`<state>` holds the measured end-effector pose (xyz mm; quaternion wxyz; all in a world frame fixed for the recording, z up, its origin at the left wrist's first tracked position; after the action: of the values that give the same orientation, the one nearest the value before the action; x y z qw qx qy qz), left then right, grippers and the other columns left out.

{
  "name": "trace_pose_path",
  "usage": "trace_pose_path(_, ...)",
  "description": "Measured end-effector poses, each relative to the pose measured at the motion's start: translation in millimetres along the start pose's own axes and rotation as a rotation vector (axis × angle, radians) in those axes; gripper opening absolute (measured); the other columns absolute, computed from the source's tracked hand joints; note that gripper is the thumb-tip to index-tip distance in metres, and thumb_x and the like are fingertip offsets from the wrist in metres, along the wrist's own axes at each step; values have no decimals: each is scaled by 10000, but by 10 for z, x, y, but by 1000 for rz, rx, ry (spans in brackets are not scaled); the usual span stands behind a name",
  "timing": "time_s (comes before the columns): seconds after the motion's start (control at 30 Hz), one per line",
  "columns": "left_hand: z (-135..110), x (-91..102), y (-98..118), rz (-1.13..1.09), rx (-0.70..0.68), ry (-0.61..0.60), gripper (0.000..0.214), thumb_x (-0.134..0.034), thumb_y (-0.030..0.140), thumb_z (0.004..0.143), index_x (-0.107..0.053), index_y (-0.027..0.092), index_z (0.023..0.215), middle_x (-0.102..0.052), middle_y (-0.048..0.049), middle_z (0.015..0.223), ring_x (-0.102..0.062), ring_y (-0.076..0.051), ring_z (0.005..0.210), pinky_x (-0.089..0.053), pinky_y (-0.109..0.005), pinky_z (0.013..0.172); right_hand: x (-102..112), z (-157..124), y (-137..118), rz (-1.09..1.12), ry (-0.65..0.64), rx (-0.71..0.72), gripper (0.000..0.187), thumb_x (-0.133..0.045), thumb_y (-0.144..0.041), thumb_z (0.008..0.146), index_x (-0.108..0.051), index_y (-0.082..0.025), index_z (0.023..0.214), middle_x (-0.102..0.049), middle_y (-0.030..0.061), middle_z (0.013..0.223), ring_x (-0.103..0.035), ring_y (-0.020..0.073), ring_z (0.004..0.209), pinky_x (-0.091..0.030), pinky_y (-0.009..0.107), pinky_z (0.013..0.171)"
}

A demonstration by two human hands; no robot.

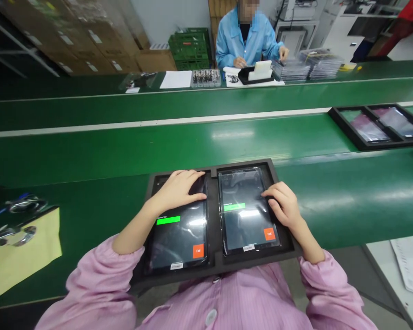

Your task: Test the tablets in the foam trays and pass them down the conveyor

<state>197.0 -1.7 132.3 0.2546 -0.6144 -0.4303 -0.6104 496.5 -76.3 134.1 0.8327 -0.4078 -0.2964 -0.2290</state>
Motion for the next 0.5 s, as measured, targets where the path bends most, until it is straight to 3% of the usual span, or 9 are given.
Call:
trace_pose_path(0.13,-47,10,-66,-70,-73,-61,848,-614,672,824,-395,216,1503,-567,-147,1426,-497,-356,1344,-250,-555,1185,-68,41,12,-25,-121,4,551,-267,-488,1029,-749,-226,979,-642,106,942,-605,248,882,-506,419,792)
trace_pose_path(0.27,-119,-40,-90,-81,-125,-124,960,-666,647,778,-288,224,1553,-484,-153,1500,-416,-354,1416,-132,-588,1229,-117,49,-40,-82,-176,89,487,-324,-377,1027,-779,-225,941,-629,99,964,-591,229,898,-484,405,789)
trace_pose_path(0.5,-159,-133,-105,-86,-185,-152,988,-654,611,787,-194,244,1580,-420,-163,1522,-339,-371,1460,-46,-629,1231,-133,10,-8,-126,-205,106,442,-369,-313,989,-800,-247,915,-627,103,1032,-573,239,938,-468,425,818)
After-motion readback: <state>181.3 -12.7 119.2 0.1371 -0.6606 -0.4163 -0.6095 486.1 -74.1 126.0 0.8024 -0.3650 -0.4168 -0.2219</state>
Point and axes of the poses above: each hand's wrist, its own z-axis towards the middle knuckle, its own x-axis out of the back of the hand, y = z × x, the point moved 6 cm from there along z, towards the middle knuckle
